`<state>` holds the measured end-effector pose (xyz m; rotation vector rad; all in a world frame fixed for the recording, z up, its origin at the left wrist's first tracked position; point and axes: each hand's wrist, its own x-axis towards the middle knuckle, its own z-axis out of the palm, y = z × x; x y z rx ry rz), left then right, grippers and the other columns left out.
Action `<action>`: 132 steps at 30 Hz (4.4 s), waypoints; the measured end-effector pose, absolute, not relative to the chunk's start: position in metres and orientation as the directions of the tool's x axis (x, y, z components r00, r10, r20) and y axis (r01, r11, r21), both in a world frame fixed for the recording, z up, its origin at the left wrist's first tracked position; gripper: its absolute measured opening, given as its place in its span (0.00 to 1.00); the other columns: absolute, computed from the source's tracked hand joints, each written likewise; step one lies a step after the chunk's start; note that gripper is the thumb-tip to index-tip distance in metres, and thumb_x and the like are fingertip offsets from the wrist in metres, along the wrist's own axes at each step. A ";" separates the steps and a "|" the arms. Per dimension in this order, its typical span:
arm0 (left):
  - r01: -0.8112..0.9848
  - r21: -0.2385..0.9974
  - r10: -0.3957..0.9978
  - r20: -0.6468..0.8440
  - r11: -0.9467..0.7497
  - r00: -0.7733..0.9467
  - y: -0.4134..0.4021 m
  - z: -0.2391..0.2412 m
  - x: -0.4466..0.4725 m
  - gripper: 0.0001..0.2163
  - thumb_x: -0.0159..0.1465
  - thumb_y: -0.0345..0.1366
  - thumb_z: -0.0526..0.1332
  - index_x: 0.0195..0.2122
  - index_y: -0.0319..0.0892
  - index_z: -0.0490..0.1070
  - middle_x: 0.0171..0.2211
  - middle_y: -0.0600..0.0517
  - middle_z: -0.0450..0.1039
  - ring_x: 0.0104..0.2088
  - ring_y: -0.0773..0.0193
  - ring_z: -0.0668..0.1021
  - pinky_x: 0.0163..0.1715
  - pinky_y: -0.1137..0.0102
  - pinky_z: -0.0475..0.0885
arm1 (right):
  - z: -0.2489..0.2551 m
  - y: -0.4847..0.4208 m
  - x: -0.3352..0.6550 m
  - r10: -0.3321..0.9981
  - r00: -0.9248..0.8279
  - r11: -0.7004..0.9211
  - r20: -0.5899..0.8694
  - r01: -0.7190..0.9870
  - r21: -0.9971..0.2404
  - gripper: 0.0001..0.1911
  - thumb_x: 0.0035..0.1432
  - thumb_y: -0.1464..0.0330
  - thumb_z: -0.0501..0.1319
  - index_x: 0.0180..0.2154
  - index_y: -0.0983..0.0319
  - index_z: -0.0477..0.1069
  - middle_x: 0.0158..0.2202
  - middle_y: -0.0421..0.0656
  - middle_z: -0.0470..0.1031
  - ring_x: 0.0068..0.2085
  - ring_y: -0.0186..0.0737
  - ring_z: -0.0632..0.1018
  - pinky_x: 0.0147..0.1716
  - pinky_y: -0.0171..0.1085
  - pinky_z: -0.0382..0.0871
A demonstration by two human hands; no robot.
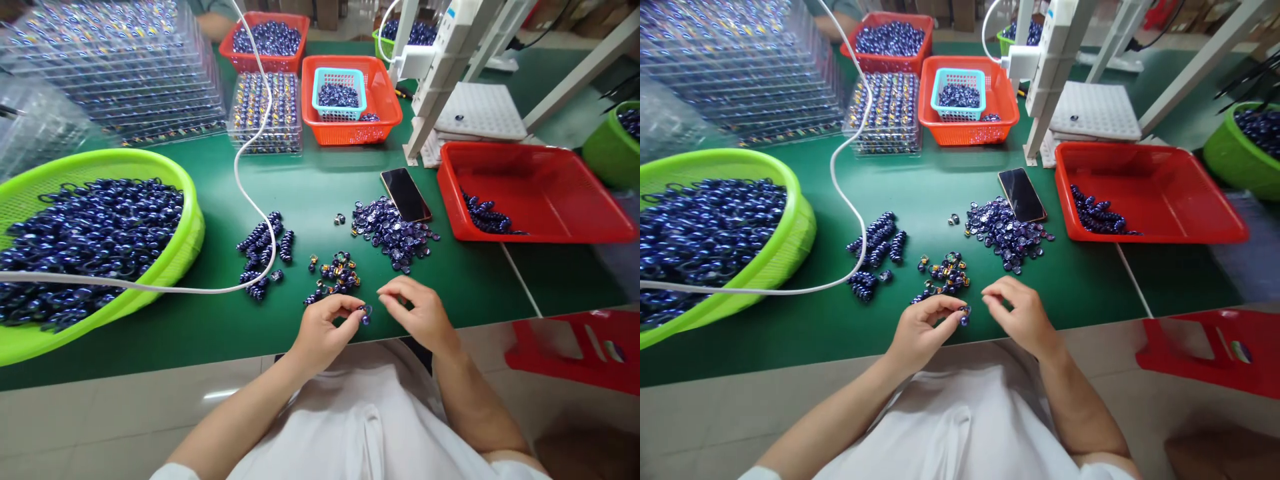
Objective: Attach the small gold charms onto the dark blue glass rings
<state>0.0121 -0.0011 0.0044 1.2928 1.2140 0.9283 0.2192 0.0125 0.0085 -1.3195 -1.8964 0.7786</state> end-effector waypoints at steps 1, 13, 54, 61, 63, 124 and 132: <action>0.091 0.986 0.976 -0.154 0.141 0.152 0.000 0.005 0.012 0.05 0.59 0.34 0.66 0.34 0.39 0.79 0.31 0.48 0.81 0.31 0.62 0.81 0.35 0.70 0.77 | 0.006 0.016 0.228 0.954 -0.175 0.299 0.242 0.600 -0.742 0.06 0.63 0.70 0.59 0.38 0.59 0.76 0.35 0.42 0.77 0.35 0.38 0.77 0.34 0.36 0.71; -0.235 0.917 0.947 -0.311 0.322 0.084 0.011 0.015 0.006 0.10 0.55 0.38 0.71 0.34 0.38 0.79 0.33 0.49 0.81 0.32 0.64 0.80 0.36 0.70 0.76 | -0.021 0.030 0.248 0.913 -0.083 0.284 0.398 0.831 -0.478 0.06 0.63 0.70 0.60 0.38 0.61 0.76 0.36 0.46 0.76 0.38 0.44 0.76 0.41 0.44 0.73; -0.016 0.998 0.998 0.053 -0.053 -0.019 -0.011 0.014 0.003 0.08 0.63 0.32 0.65 0.42 0.46 0.82 0.39 0.49 0.84 0.38 0.59 0.83 0.43 0.66 0.77 | 0.008 -0.009 0.149 0.996 0.084 -0.006 -0.015 -0.107 -0.994 0.05 0.56 0.67 0.69 0.37 0.57 0.81 0.31 0.39 0.82 0.29 0.35 0.82 0.32 0.35 0.83; 0.022 0.974 0.973 0.227 -0.227 0.035 -0.010 0.009 0.001 0.11 0.61 0.27 0.66 0.43 0.46 0.81 0.38 0.48 0.83 0.39 0.58 0.82 0.44 0.65 0.75 | 0.002 -0.008 0.153 0.995 -0.039 -0.097 -0.091 -0.200 -0.975 0.08 0.58 0.64 0.68 0.40 0.57 0.78 0.29 0.38 0.79 0.26 0.33 0.79 0.26 0.32 0.80; 0.034 0.974 0.974 0.222 -0.223 0.050 -0.009 0.009 0.001 0.09 0.62 0.27 0.66 0.42 0.44 0.80 0.35 0.48 0.82 0.37 0.59 0.81 0.41 0.65 0.75 | -0.002 -0.008 0.154 0.990 -0.099 -0.121 -0.100 -0.241 -0.963 0.10 0.59 0.63 0.67 0.43 0.57 0.77 0.30 0.38 0.78 0.26 0.32 0.78 0.25 0.32 0.78; -0.053 0.991 0.923 -0.095 0.123 0.372 -0.008 0.011 -0.002 0.10 0.59 0.31 0.68 0.43 0.40 0.79 0.36 0.48 0.75 0.35 0.63 0.77 0.37 0.69 0.75 | -0.006 -0.012 0.170 0.699 -0.450 0.707 0.555 0.548 -0.446 0.06 0.66 0.70 0.52 0.38 0.61 0.67 0.24 0.42 0.71 0.25 0.39 0.72 0.25 0.37 0.66; -0.045 0.977 0.926 -0.184 0.209 0.329 -0.010 0.012 -0.019 0.14 0.56 0.34 0.70 0.43 0.37 0.79 0.37 0.45 0.78 0.36 0.60 0.79 0.38 0.67 0.76 | -0.012 -0.012 0.152 0.739 -0.410 0.673 0.535 0.480 -0.563 0.05 0.65 0.71 0.54 0.40 0.62 0.67 0.28 0.44 0.74 0.28 0.40 0.75 0.27 0.37 0.70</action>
